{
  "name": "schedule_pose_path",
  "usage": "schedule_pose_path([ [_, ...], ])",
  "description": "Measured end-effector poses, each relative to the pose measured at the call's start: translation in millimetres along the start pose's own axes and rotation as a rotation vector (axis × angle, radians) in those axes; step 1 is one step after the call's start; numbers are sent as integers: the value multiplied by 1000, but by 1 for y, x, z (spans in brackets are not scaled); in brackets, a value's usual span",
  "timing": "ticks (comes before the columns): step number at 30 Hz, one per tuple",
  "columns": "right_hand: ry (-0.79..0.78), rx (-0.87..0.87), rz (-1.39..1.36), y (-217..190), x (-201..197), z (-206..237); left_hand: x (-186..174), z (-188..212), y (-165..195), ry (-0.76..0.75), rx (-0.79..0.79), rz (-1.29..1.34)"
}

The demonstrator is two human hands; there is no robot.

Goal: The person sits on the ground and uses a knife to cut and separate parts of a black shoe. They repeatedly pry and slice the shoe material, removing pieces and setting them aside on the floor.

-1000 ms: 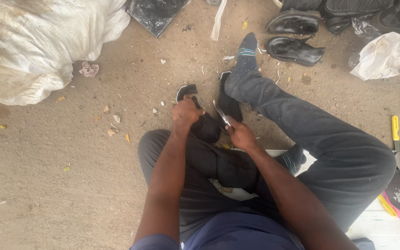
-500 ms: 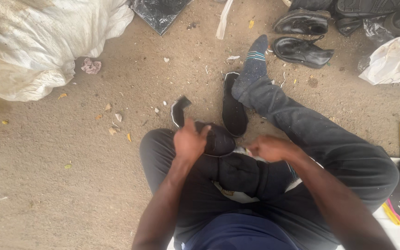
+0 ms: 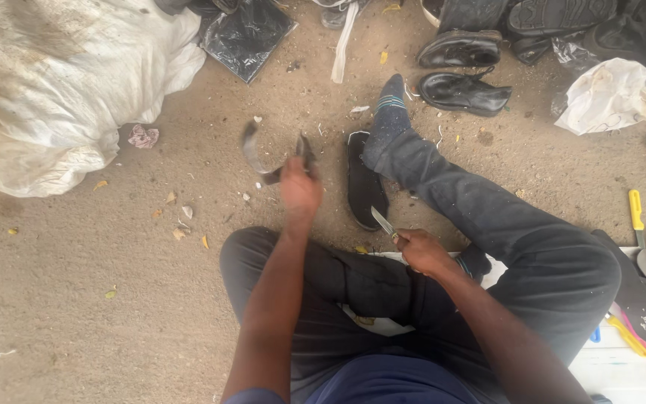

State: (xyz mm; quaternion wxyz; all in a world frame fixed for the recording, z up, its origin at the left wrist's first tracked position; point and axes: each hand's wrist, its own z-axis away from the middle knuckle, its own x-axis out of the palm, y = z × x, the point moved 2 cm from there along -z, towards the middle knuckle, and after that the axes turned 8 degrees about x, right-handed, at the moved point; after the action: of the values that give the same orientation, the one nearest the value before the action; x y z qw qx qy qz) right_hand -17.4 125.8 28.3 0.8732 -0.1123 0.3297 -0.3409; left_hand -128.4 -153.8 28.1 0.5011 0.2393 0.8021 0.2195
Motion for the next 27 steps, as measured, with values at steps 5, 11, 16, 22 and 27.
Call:
schedule_pose_path([
  [5,198,-315,14,-2,13,-13,67,35,35,-577,-104,-124],
  [11,336,-599,83,-17,20,-34,46,18,32,-246,58,88],
  [16,193,-427,134,-6,19,-25,6,21,22,-157,-159,-25],
  [22,203,-312,-116,-1,13,-19,-84,4,-28,334,-450,150],
  [27,316,-558,-180,-8,0,-26,-118,-40,14,991,-453,509],
])
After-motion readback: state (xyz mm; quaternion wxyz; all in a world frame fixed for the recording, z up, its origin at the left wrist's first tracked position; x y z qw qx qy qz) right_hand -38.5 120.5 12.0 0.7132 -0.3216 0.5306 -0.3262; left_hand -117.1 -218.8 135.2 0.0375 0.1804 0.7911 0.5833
